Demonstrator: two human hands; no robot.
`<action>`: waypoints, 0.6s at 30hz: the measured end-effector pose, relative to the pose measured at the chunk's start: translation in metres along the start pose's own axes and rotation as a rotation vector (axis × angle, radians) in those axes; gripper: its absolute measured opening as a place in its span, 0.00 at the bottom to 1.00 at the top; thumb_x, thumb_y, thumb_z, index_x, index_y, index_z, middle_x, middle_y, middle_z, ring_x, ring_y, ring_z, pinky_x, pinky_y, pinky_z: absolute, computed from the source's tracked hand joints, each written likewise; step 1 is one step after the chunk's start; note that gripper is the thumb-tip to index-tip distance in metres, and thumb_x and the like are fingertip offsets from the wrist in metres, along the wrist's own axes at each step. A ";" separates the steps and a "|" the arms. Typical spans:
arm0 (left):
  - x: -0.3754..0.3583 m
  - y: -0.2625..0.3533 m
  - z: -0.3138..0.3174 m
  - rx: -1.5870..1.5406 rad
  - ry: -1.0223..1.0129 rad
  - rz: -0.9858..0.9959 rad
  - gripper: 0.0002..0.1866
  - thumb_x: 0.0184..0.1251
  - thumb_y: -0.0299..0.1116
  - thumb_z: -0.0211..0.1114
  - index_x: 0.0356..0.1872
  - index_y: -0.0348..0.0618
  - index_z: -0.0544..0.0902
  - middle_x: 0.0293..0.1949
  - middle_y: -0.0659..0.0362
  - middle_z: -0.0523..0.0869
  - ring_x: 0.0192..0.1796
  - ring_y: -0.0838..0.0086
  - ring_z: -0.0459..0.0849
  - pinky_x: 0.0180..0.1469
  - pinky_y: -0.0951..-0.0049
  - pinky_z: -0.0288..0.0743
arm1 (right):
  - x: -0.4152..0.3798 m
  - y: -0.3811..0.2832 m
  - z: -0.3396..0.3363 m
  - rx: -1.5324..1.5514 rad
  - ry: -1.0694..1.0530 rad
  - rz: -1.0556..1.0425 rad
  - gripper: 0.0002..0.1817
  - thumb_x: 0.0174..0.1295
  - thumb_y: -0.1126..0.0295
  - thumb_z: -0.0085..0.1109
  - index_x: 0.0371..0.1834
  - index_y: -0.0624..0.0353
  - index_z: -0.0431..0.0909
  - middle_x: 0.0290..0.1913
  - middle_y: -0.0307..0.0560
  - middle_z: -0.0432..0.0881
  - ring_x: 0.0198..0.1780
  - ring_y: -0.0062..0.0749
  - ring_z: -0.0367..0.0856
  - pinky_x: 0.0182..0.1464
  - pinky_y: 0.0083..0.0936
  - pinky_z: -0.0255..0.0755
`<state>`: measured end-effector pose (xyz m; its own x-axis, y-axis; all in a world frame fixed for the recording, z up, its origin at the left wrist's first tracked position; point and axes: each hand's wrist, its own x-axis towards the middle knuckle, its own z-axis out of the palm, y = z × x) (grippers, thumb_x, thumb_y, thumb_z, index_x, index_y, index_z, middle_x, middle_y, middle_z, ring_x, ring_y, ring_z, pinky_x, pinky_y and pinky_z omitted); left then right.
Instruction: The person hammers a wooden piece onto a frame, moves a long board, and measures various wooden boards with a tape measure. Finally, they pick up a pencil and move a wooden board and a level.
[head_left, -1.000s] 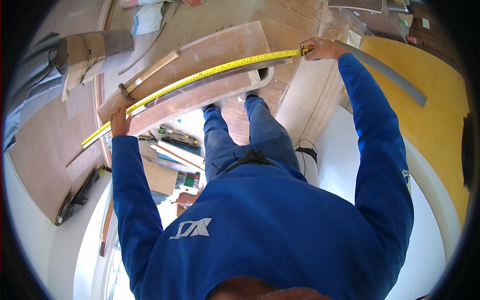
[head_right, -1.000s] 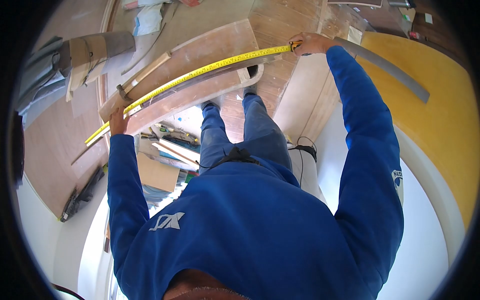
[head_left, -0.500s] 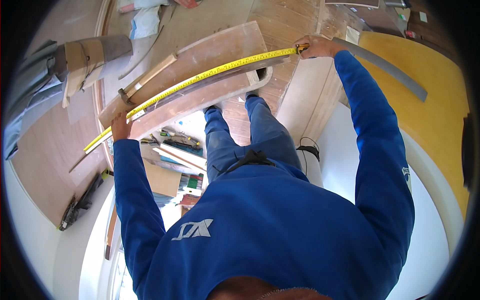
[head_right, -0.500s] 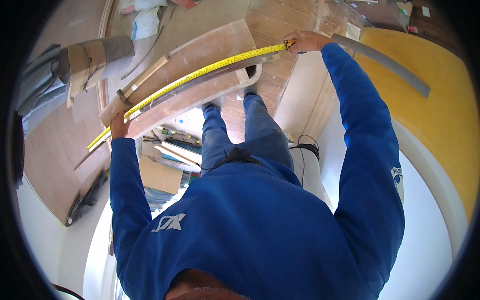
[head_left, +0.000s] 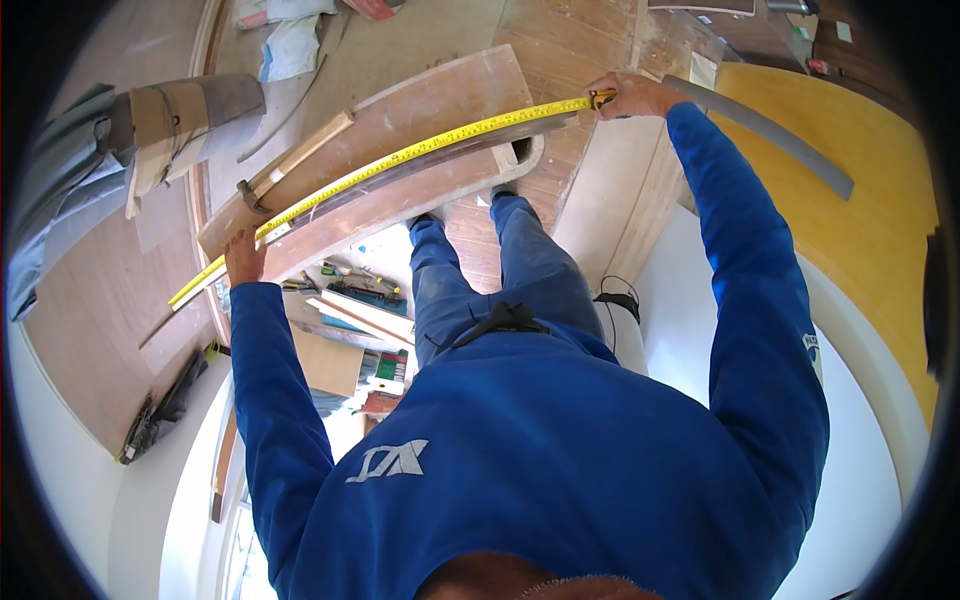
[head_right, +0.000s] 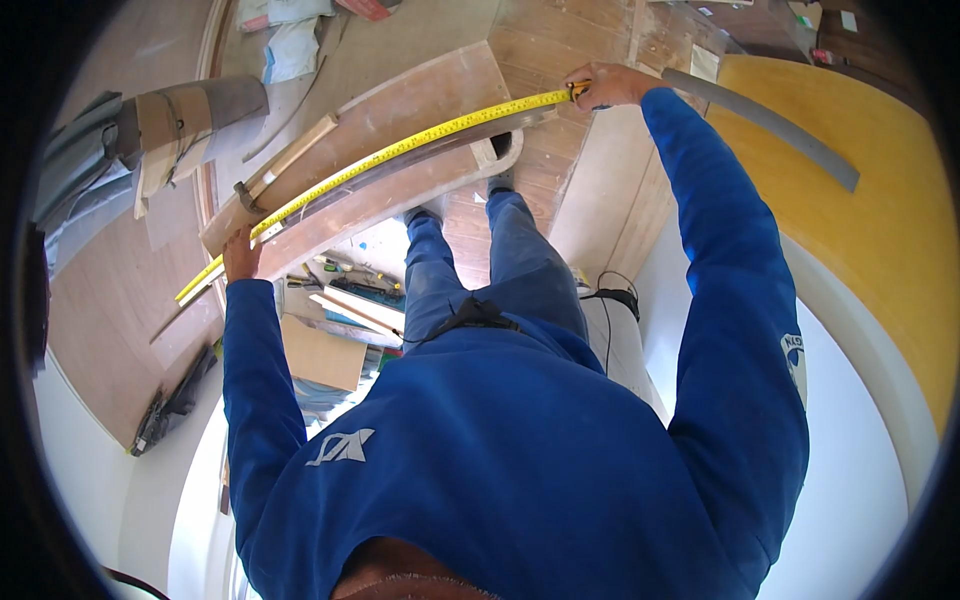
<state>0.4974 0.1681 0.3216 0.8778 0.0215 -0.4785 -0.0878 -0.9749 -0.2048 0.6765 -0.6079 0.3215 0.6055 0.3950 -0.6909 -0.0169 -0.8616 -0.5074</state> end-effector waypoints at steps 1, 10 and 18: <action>0.000 -0.001 0.002 0.000 0.001 -0.005 0.24 0.63 0.38 0.71 0.59 0.45 0.79 0.52 0.50 0.86 0.56 0.53 0.84 0.62 0.49 0.72 | -0.001 0.002 0.000 -0.009 0.029 -0.034 0.32 0.51 0.57 0.70 0.63 0.53 0.84 0.47 0.47 0.85 0.41 0.34 0.84 0.43 0.27 0.78; 0.000 -0.023 0.031 -0.211 0.173 0.084 0.24 0.57 0.35 0.73 0.57 0.49 0.83 0.51 0.49 0.87 0.55 0.49 0.84 0.61 0.49 0.73 | 0.005 0.011 -0.004 0.142 -0.111 0.051 0.31 0.57 0.65 0.75 0.66 0.53 0.79 0.51 0.45 0.86 0.52 0.29 0.83 0.55 0.28 0.77; -0.007 -0.008 0.007 -0.146 0.132 -0.015 0.21 0.57 0.37 0.72 0.55 0.52 0.84 0.50 0.52 0.86 0.58 0.53 0.83 0.61 0.51 0.73 | 0.015 0.013 0.005 0.293 -0.168 0.032 0.28 0.55 0.73 0.70 0.62 0.58 0.80 0.37 0.34 0.79 0.34 0.17 0.75 0.36 0.18 0.72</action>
<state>0.4887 0.1777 0.3210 0.9333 0.0159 -0.3587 -0.0138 -0.9967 -0.0801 0.6819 -0.6116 0.3018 0.4614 0.4370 -0.7721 -0.2769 -0.7559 -0.5933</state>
